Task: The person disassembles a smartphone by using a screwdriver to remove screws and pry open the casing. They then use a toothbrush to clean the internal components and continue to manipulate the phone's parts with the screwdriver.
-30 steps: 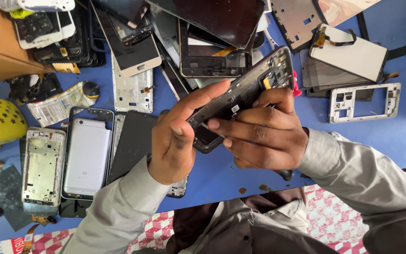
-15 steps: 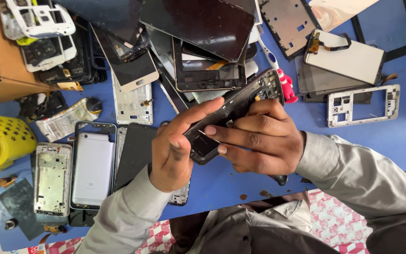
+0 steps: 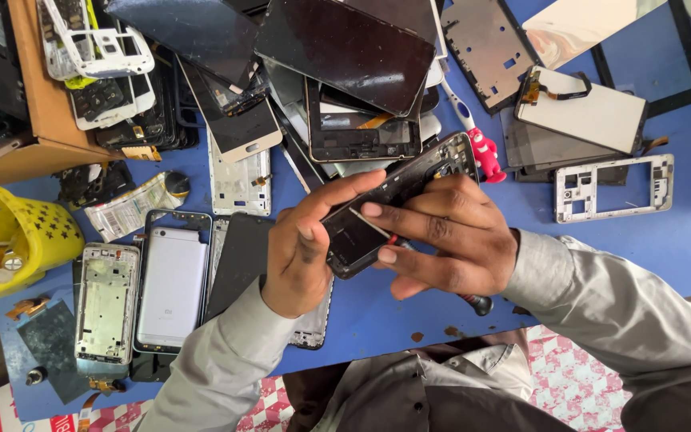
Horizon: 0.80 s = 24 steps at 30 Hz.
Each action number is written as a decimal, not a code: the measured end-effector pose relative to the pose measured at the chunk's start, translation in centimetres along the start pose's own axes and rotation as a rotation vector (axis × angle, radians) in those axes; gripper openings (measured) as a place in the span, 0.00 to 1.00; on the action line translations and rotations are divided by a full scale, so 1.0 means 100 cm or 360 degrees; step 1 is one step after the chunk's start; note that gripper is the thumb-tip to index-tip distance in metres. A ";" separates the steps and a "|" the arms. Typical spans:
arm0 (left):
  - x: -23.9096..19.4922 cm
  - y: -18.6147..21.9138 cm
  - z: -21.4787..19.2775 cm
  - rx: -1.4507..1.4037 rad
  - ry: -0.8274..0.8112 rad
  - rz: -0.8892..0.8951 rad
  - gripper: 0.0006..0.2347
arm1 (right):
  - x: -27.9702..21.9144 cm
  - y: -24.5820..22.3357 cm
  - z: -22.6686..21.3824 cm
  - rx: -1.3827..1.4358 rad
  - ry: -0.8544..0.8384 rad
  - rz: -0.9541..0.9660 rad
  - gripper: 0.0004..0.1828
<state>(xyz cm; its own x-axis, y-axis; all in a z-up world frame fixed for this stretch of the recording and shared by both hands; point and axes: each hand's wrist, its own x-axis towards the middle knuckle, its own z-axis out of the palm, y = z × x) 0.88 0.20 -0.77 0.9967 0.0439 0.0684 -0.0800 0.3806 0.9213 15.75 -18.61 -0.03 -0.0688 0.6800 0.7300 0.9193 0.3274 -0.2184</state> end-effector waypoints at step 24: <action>0.009 -0.008 -0.012 0.0120 0.0070 0.0095 0.31 | 0.000 0.000 -0.005 -0.0167 0.0391 0.0744 0.11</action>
<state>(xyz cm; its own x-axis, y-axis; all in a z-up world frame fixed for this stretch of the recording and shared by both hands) 1.80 1.02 -1.95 0.9885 0.1056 0.1084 -0.1360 0.3054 0.9425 15.93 -18.93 0.24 0.4382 0.5601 0.7031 0.8647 -0.0492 -0.4998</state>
